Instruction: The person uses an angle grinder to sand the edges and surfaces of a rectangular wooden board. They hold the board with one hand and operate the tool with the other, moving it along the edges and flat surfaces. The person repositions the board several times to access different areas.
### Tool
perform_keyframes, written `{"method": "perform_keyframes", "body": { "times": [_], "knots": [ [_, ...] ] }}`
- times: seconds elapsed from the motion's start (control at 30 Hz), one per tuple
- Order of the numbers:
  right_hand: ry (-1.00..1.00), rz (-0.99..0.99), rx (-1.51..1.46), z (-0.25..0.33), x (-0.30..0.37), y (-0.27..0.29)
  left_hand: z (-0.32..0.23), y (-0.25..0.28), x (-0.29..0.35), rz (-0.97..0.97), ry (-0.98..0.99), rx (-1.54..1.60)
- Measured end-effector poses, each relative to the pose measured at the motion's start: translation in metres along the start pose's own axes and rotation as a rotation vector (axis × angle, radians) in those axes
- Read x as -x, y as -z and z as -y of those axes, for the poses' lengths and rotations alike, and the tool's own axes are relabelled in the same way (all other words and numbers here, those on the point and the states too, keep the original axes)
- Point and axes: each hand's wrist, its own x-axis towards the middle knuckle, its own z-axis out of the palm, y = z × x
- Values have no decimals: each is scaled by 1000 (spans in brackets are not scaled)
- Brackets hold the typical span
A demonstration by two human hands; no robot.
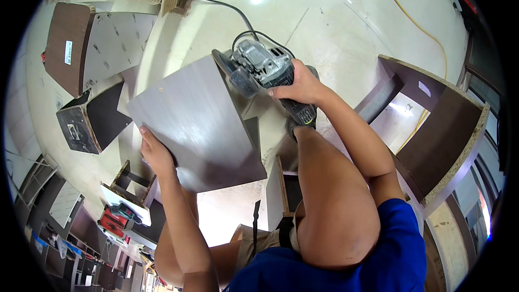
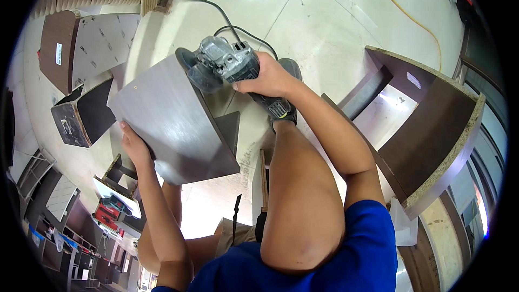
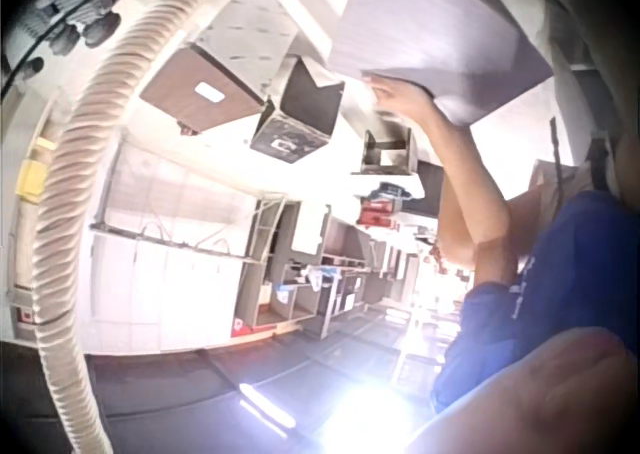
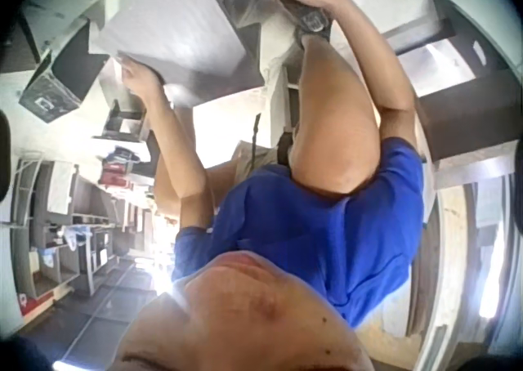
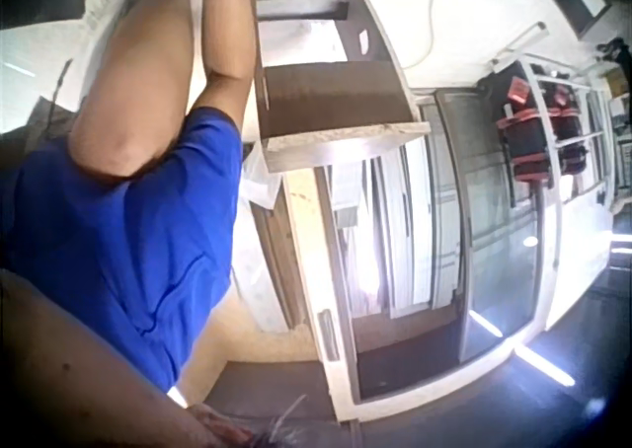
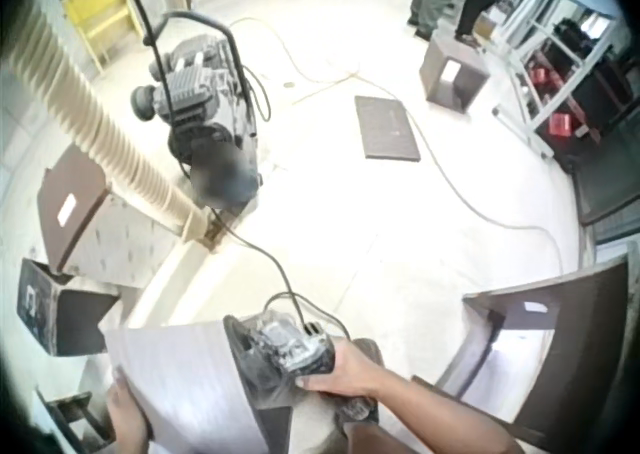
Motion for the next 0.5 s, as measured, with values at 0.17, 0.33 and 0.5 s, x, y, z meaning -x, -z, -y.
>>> {"method": "perform_keyframes", "body": {
  "times": [0.17,0.33,0.5],
  "knots": [
    [18,-71,87,20,12,-1,-1,-2,13,33,41,25],
    [26,-83,165,8,5,-1,-9,-10,23,-11,-8,53],
    [23,-100,66,-11,-1,-3,6,-7,21,-71,-88,-50]
  ]
}}
